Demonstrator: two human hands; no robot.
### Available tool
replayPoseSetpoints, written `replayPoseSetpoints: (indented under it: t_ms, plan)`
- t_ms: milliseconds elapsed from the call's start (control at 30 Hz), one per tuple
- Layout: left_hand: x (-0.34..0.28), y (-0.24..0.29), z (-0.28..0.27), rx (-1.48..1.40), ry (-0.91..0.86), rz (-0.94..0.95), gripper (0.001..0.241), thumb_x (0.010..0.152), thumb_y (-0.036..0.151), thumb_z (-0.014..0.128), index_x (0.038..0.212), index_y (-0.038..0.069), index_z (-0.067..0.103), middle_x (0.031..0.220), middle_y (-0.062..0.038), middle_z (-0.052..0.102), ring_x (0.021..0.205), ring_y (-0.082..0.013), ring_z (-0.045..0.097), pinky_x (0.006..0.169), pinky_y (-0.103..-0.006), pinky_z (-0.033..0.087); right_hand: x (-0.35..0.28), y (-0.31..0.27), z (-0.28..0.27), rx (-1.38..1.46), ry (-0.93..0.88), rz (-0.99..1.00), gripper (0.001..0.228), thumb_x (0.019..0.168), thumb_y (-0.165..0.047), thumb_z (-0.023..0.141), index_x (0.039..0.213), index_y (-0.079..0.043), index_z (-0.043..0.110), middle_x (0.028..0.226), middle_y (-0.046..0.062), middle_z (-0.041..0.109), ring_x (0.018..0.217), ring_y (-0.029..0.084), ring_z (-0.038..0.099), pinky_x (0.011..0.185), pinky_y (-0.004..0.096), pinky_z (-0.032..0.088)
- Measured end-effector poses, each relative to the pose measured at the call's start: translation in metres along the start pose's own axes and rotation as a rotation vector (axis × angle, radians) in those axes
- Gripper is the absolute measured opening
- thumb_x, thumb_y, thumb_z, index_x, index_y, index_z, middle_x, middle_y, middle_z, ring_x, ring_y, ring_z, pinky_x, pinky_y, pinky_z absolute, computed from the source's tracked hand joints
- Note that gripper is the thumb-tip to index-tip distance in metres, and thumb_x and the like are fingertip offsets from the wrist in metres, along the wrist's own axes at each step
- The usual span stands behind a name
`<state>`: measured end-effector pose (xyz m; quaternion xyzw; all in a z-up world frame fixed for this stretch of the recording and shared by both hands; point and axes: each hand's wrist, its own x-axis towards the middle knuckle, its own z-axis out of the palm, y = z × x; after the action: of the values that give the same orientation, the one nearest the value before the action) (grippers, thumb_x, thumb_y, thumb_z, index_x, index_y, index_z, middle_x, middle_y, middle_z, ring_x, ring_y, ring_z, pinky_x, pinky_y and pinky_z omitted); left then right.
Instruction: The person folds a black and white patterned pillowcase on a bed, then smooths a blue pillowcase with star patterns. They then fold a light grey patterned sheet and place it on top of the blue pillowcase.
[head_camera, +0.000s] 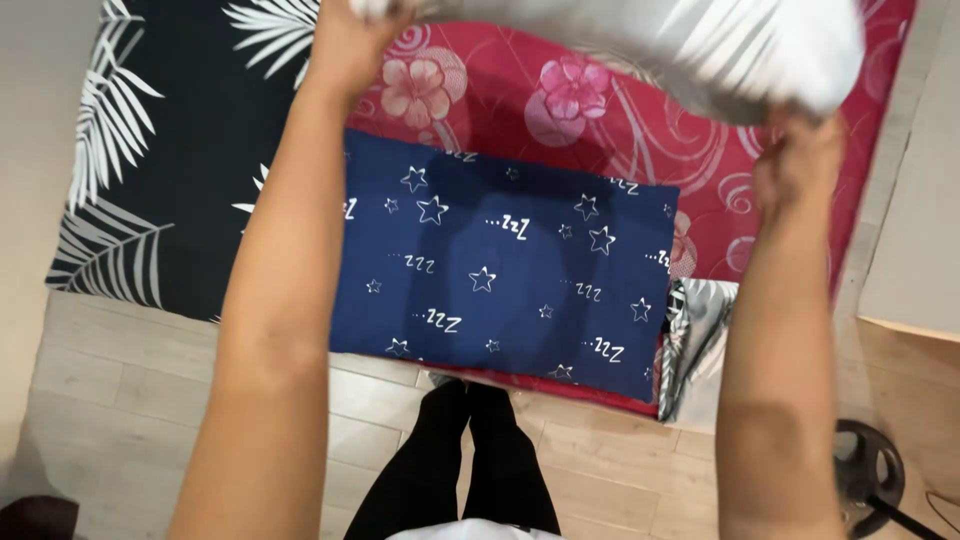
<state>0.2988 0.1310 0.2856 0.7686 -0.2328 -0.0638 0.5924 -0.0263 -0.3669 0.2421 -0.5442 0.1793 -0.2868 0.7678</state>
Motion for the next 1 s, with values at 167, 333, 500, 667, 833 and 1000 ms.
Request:
replayPoseSetpoints:
  t_ms: [167, 333, 500, 667, 833, 1000]
  plan:
    - [-0.126, -0.102, -0.018, 0.376, -0.173, 0.194, 0.079, 0.083, 0.0, 0.081, 0.154, 0.007, 0.048, 0.154, -0.025, 0.052, 0.144, -0.0411, 0.045, 0.124, -0.0472, 0.033, -0.129, 0.115, -0.066, -0.379, 0.101, 0.367, 0.057, 0.093, 0.006, 0.067, 0.148, -0.007, 0.062, 0.113, 0.006, 0.066, 0.091, 0.017, 0.058, 0.08, 0.03, 0.049]
    - [-0.277, -0.17, -0.013, 0.496, -0.312, -0.211, 0.075, 0.079, 0.011, 0.083, 0.148, 0.013, 0.055, 0.156, -0.026, 0.041, 0.144, -0.0474, 0.038, 0.12, -0.0489, 0.032, -0.242, 0.138, -0.047, -0.758, -0.06, 0.603, 0.064, 0.074, 0.0, 0.077, 0.136, -0.01, 0.065, 0.149, 0.011, 0.054, 0.132, 0.022, 0.055, 0.108, 0.034, 0.045]
    - [-0.323, -0.189, -0.008, 0.497, -0.295, -0.388, 0.047, 0.08, 0.027, 0.087, 0.124, 0.013, 0.075, 0.151, -0.018, 0.051, 0.138, -0.0416, 0.043, 0.115, -0.0486, 0.034, -0.282, 0.16, -0.06, -0.837, -0.163, 0.648, 0.042, 0.08, -0.009, 0.083, 0.121, -0.006, 0.075, 0.166, 0.013, 0.036, 0.147, 0.023, 0.037, 0.118, 0.039, 0.031]
    - [-0.298, -0.197, 0.005, 0.22, 0.048, -0.52, 0.025, 0.099, 0.027, 0.079, 0.116, 0.008, 0.076, 0.12, -0.008, 0.072, 0.113, -0.0198, 0.063, 0.105, -0.0367, 0.048, -0.274, 0.172, -0.058, -0.622, 0.158, 0.404, 0.041, 0.097, -0.018, 0.081, 0.131, -0.003, 0.066, 0.13, 0.01, 0.063, 0.116, 0.017, 0.06, 0.106, 0.032, 0.047]
    - [-0.27, -0.14, 0.011, -0.239, -0.051, -0.728, 0.028, 0.093, 0.014, 0.078, 0.119, 0.006, 0.072, 0.11, 0.0, 0.075, 0.102, -0.0107, 0.066, 0.094, -0.0254, 0.052, -0.263, 0.15, -0.03, -0.318, 0.163, 0.541, 0.043, 0.091, -0.009, 0.08, 0.13, 0.0, 0.066, 0.118, 0.005, 0.072, 0.107, 0.015, 0.067, 0.103, 0.029, 0.05]
    - [-0.3, -0.102, -0.031, -0.162, -0.246, -0.694, 0.032, 0.087, 0.001, 0.075, 0.118, 0.006, 0.072, 0.111, -0.002, 0.073, 0.104, -0.0131, 0.066, 0.097, -0.027, 0.051, -0.299, 0.089, -0.026, -0.031, 0.056, 0.545, 0.051, 0.078, 0.008, 0.066, 0.127, -0.003, 0.068, 0.119, 0.005, 0.076, 0.116, 0.019, 0.07, 0.11, 0.032, 0.052]
